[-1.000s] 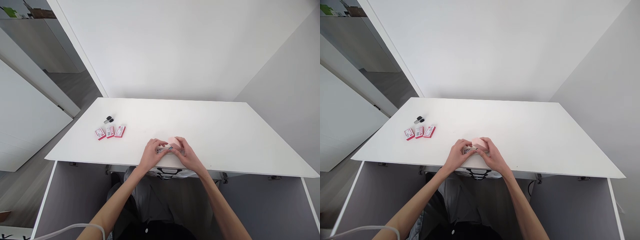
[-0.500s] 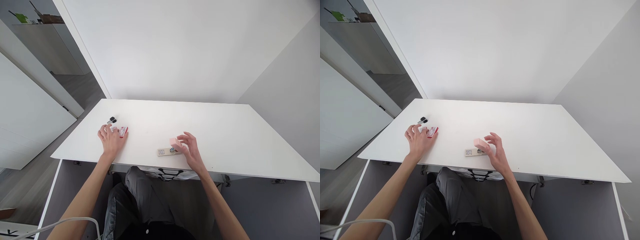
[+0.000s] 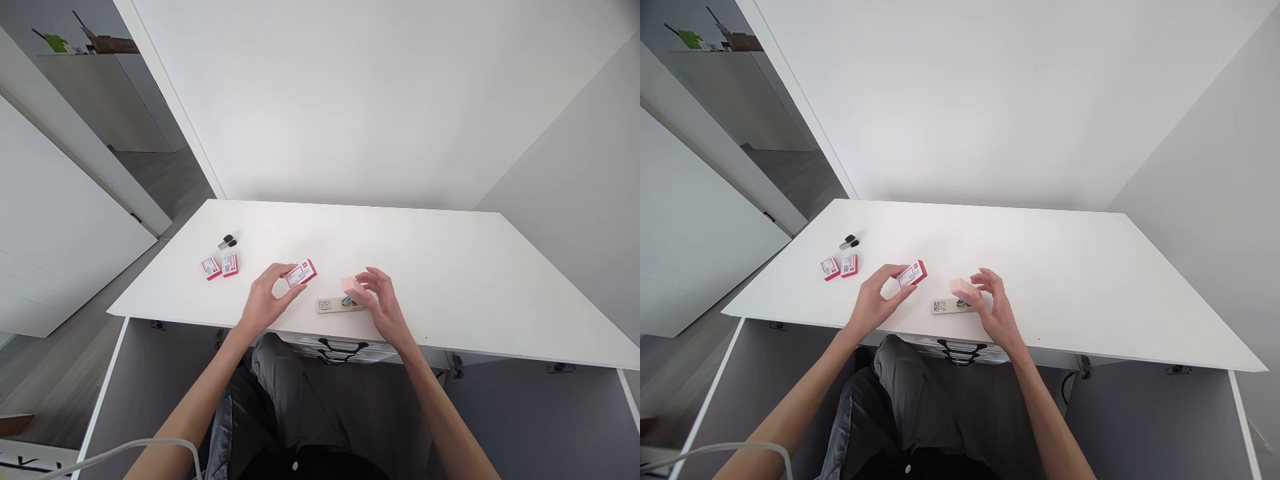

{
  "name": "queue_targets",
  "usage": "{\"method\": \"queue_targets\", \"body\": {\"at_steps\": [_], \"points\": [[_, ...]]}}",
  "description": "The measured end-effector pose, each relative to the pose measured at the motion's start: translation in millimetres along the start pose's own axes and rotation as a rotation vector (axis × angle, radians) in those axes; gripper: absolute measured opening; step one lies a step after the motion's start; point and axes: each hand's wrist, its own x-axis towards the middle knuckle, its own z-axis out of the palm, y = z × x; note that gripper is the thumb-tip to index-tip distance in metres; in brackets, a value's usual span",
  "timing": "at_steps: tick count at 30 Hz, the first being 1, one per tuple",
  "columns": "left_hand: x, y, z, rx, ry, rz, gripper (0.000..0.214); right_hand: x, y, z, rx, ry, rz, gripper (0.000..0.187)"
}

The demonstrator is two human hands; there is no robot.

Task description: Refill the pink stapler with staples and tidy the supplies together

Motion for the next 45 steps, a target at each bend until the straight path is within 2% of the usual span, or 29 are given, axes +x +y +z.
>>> {"method": "queue_targets", "body": {"at_steps": [4,9,11,12,14,16,18,23,29,33,39,45], "points": [[-11.6,6.8,5.5,-0.004,0.024,0.026,0.038,2.4,-1.8,-0.8,-0.052,0.068,-0.03,0.04],[-34.1,11.1,8.4,-0.036,-0.054,0.002,0.032,-17.9,-21.4,-1.4,-0.28,0.324,-0.233,0.015],[-45.5,9.7,10.9,-0.072,-0.094,-0.041,0.032,-37.7,-34.6,1.5,-0.243,0.272,-0.239,0.013],[-50.9,9.0,12.4,-0.097,-0.11,-0.068,0.032,-48.2,-41.3,4.1,-0.196,0.183,-0.202,0.014],[-60.1,9.6,15.3,-0.158,-0.132,-0.109,0.032,-66.1,-53.1,11.5,-0.107,-0.003,-0.064,0.026],[-65.5,14.3,16.9,-0.205,-0.134,-0.098,0.032,-76.3,-61.2,20.4,-0.03,-0.103,0.085,0.033],[-67.3,22.6,16.3,-0.23,-0.134,-0.039,0.031,-78.1,-65.4,28.4,0.048,-0.142,0.198,0.034],[-65.2,40.8,9.1,-0.262,-0.12,0.044,0.031,-69.8,-67.4,36.6,0.185,-0.143,0.355,0.032],[-66.6,40.1,5.7,-0.263,-0.146,0.038,0.034,-70.1,-66.3,37.4,0.279,-0.193,0.43,0.037],[-66.3,37.2,6.0,-0.253,-0.199,-0.02,0.035,-66.8,-64.2,40.7,0.343,-0.211,0.452,0.037],[-59.2,29.6,0.7,-0.263,-0.267,-0.132,0.042,-48.9,-57.0,54.6,0.445,-0.154,0.487,0.036],[-53.5,9.0,-10.2,-0.218,-0.176,-0.265,0.045,-23.5,-57.4,79.0,0.402,-0.065,0.402,0.032]]}}
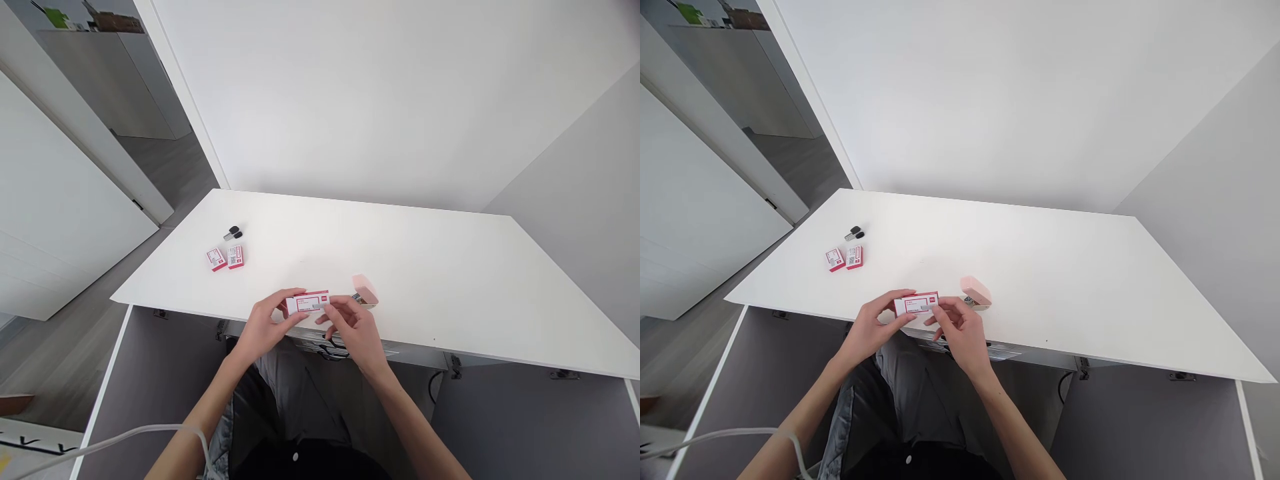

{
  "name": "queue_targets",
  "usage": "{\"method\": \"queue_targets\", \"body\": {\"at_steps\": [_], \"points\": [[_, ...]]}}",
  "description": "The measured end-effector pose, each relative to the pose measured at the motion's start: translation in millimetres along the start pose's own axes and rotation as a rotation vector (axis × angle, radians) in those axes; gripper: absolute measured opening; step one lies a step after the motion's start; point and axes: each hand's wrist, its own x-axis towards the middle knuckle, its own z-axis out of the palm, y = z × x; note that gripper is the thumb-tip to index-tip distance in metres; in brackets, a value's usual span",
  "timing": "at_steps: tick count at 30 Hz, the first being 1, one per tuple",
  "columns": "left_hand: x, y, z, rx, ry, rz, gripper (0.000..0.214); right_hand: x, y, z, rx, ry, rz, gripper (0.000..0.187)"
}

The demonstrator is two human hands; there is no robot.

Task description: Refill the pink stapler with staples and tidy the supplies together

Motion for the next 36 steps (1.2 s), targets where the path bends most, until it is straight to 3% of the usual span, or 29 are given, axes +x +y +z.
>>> {"method": "queue_targets", "body": {"at_steps": [8,15,23,31,36], "points": [[9.0,-21.7,-15.1,-0.188,0.134,-0.11,0.047,34.8,-8.4,26.0,-0.102,0.058,-0.093,0.033],[20.1,-33.7,-18.3,-0.312,0.227,-0.169,0.05,57.6,-13.2,33.1,-0.16,0.052,-0.138,0.031],[31.4,-48.2,-25.0,-0.264,0.194,-0.163,0.053,70.6,-8.4,28.7,-0.219,0.056,-0.174,0.033],[41.4,-53.6,-30.1,-0.013,0.185,-0.052,0.048,72.6,-1.8,23.3,-0.446,-0.026,-0.523,0.026],[40.5,-52.7,-28.5,0.001,0.173,-0.062,0.044,70.3,2.8,23.9,-0.54,-0.051,-0.566,0.029]]}}
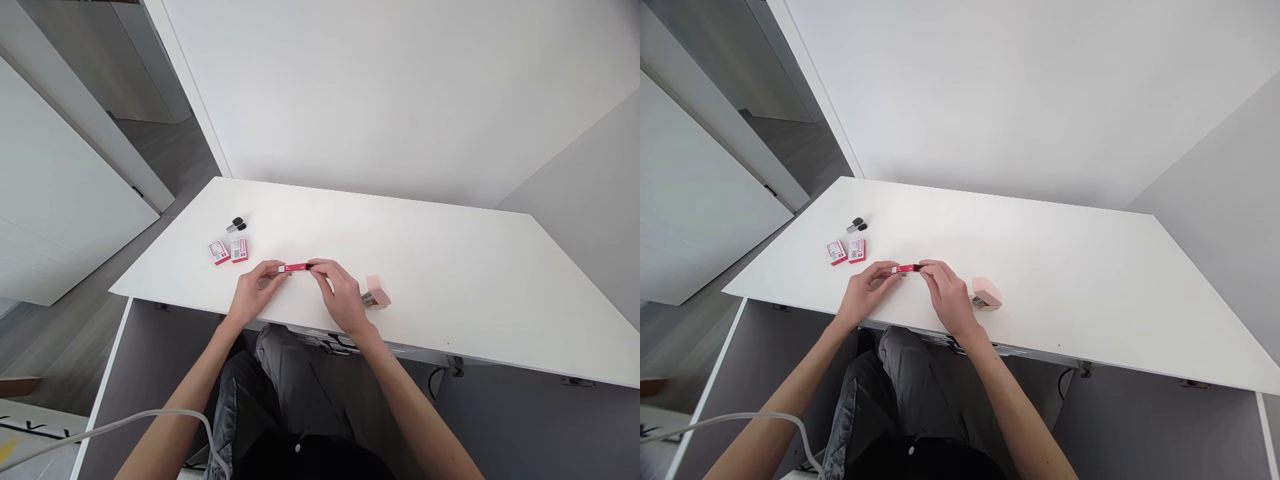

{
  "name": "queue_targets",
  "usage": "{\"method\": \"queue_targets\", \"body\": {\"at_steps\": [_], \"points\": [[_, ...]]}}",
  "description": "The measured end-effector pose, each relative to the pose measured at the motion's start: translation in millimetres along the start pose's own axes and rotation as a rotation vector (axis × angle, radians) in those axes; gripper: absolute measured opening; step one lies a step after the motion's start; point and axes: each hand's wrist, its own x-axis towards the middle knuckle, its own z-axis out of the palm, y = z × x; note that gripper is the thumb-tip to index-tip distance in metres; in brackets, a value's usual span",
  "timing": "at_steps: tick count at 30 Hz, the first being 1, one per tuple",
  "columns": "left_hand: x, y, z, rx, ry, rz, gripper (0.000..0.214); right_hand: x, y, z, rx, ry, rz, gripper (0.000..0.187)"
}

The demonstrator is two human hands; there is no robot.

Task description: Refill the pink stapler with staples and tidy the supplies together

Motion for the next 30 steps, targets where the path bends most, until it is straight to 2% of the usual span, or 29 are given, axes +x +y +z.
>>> {"method": "queue_targets", "body": {"at_steps": [9,14,20,30], "points": [[-3.3,-2.1,-1.0,0.043,-0.005,0.026,0.046,-4.5,1.2,0.0,0.034,0.033,-0.009,0.027],[-3.1,-0.3,-5.8,-0.081,-0.033,-0.013,0.048,-4.2,-1.4,0.9,0.185,0.124,0.159,0.025],[-1.8,-4.4,-8.9,-0.19,-0.022,-0.057,0.044,-10.0,-5.5,5.9,0.36,0.087,0.361,0.029],[-1.6,-2.3,-12.7,-0.29,-0.048,-0.08,0.041,-12.3,-13.1,11.7,0.472,0.059,0.46,0.032]]}}
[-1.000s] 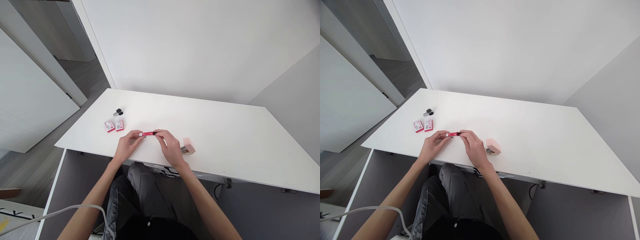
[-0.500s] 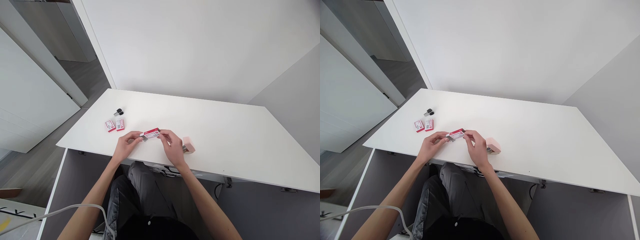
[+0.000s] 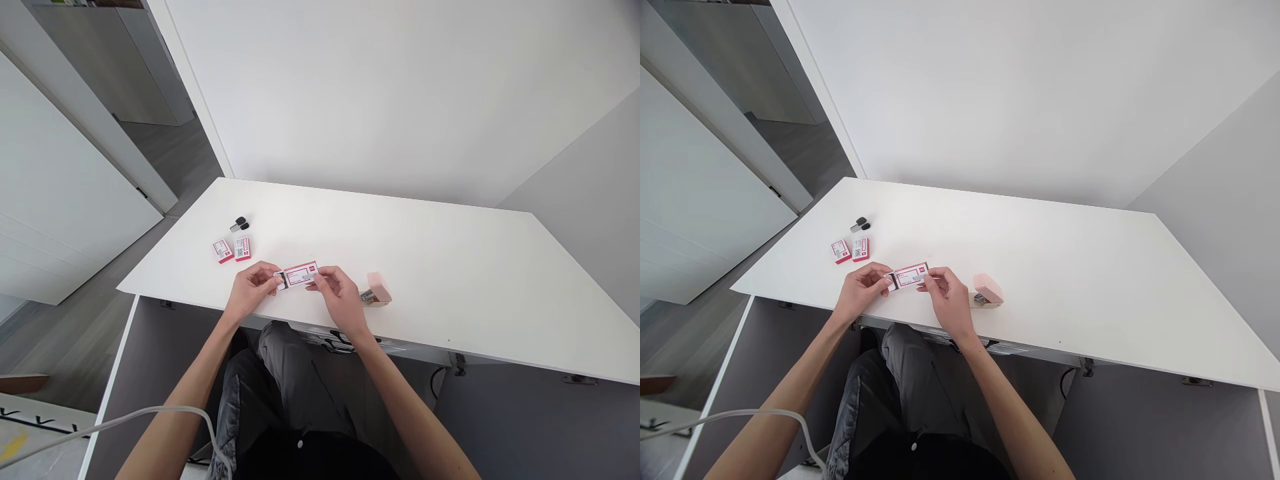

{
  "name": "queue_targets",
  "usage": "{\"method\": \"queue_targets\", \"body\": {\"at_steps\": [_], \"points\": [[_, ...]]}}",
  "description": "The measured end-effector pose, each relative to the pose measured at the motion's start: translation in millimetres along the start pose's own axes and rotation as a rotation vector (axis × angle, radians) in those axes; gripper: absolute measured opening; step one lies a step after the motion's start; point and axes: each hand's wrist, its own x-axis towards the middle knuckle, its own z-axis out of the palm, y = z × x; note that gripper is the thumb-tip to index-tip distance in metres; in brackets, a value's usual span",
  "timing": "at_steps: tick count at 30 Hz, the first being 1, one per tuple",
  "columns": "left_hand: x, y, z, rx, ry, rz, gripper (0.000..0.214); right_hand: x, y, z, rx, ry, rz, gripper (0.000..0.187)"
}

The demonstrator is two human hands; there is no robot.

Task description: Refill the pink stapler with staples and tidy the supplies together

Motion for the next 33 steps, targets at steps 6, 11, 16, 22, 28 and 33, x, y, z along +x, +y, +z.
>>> {"method": "queue_targets", "body": {"at_steps": [6,11,16,22,28,33], "points": [[1.1,-1.2,-3.8,-0.065,-0.071,0.005,0.04,-0.5,1.6,2.7,0.068,-0.005,0.031,0.045],[1.0,-7.8,-7.2,-0.094,-0.104,0.0,0.04,-1.5,1.7,7.6,0.043,-0.092,0.03,0.05],[1.0,-11.8,-10.4,-0.128,-0.105,0.017,0.04,-2.5,5.7,16.8,0.081,-0.121,0.049,0.048],[1.2,-10.7,-11.0,-0.114,-0.096,0.05,0.037,-4.2,8.6,22.9,0.133,-0.138,0.066,0.048],[-0.1,-6.9,-9.0,-0.074,-0.07,0.011,0.035,-3.9,6.3,21.3,0.121,-0.125,0.08,0.049],[-1.1,-8.0,-7.7,-0.115,-0.014,-0.03,0.033,-0.6,3.0,20.5,0.14,-0.037,0.1,0.051]]}}
